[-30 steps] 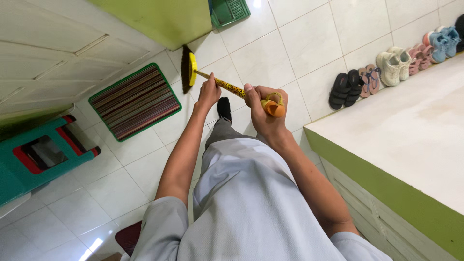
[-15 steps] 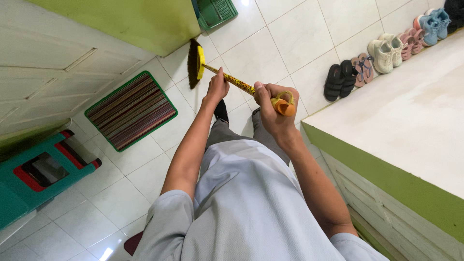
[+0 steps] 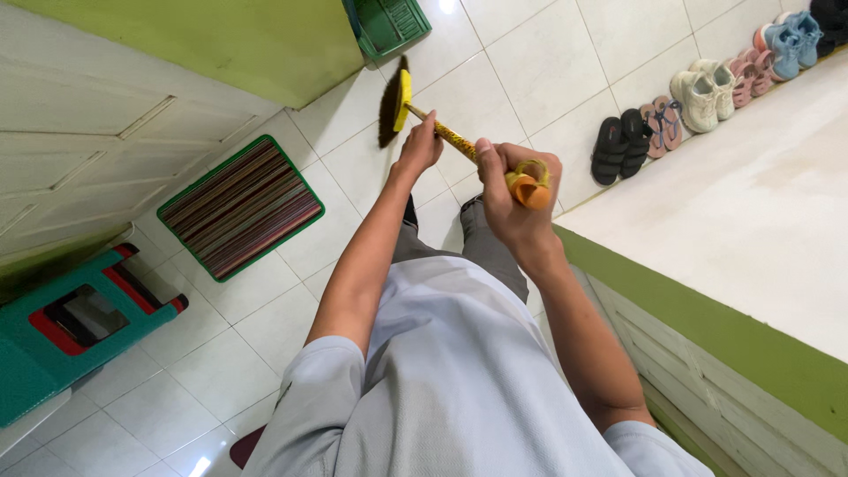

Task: The person holds a broom and sweeps the tiled floor, moving the broom head across different sections of the entryway near a row of shoes.

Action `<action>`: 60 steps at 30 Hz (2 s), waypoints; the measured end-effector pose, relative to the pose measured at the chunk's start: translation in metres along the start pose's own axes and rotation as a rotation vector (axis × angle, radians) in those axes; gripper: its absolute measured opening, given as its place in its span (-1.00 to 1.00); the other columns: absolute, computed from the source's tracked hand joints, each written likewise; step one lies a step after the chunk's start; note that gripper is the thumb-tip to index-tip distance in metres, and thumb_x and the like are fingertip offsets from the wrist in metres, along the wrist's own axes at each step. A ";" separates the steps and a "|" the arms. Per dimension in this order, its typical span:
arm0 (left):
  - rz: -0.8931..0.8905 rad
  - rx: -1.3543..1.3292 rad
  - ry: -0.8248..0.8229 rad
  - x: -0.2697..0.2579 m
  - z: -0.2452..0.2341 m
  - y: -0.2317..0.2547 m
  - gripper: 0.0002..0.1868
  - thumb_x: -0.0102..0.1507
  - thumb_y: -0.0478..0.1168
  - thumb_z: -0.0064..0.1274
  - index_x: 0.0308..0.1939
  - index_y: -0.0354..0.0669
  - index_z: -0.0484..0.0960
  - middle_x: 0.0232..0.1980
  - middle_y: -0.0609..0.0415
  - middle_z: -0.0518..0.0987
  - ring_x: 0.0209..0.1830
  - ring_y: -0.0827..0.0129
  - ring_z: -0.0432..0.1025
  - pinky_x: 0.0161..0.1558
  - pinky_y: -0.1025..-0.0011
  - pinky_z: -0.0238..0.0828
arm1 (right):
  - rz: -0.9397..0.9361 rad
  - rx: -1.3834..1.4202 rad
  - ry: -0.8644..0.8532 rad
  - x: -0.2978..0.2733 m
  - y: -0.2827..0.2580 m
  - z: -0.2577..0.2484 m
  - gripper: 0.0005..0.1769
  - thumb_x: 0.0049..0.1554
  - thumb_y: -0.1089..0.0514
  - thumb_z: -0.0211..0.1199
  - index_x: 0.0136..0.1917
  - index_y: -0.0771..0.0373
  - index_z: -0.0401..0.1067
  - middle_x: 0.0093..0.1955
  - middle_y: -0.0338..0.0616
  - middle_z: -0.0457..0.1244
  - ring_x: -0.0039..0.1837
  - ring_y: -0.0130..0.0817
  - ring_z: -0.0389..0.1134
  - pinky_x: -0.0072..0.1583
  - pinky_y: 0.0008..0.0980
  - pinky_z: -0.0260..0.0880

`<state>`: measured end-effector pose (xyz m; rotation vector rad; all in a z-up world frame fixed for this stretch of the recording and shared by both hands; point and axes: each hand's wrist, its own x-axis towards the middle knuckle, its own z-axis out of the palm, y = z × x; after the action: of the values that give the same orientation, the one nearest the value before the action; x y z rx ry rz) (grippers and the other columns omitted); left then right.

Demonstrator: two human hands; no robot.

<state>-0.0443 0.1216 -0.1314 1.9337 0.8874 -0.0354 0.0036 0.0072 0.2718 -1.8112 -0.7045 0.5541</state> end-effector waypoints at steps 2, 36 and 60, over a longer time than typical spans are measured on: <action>0.002 -0.007 0.002 -0.005 -0.009 0.019 -0.36 0.28 -0.27 0.04 0.44 -0.22 0.25 0.05 -0.34 0.61 0.07 -0.25 0.49 0.06 -0.01 0.42 | -0.022 -0.010 0.008 0.001 -0.005 -0.005 -0.48 0.32 0.28 0.19 -0.48 0.34 0.25 -0.51 -0.28 0.12 -0.43 -0.60 0.03 -0.34 -0.47 0.03; -0.274 -0.220 0.232 -0.177 -0.064 0.057 -0.16 0.40 0.16 -0.02 0.56 -0.21 0.01 0.38 -0.45 0.40 0.39 -0.25 0.31 0.32 0.07 0.25 | -0.038 0.518 -0.361 0.012 0.042 0.018 -0.46 0.33 0.31 0.16 -0.44 0.16 0.05 -0.46 -0.28 0.04 -0.38 -0.51 0.03 -0.27 -0.44 0.04; -0.384 -0.217 0.399 -0.121 0.010 0.141 -0.23 0.35 0.02 0.07 0.46 -0.43 0.18 0.07 -0.30 0.63 0.11 -0.11 0.53 0.10 0.11 0.45 | -0.192 0.181 -0.684 0.066 0.087 -0.084 -0.42 0.28 0.22 0.23 -0.53 0.30 0.14 -0.55 -0.25 0.07 -0.42 -0.55 -0.02 -0.34 -0.39 0.01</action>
<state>-0.0459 0.0088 0.0160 1.5686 1.4575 0.2186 0.1250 -0.0259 0.2143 -1.3531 -1.2265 1.0873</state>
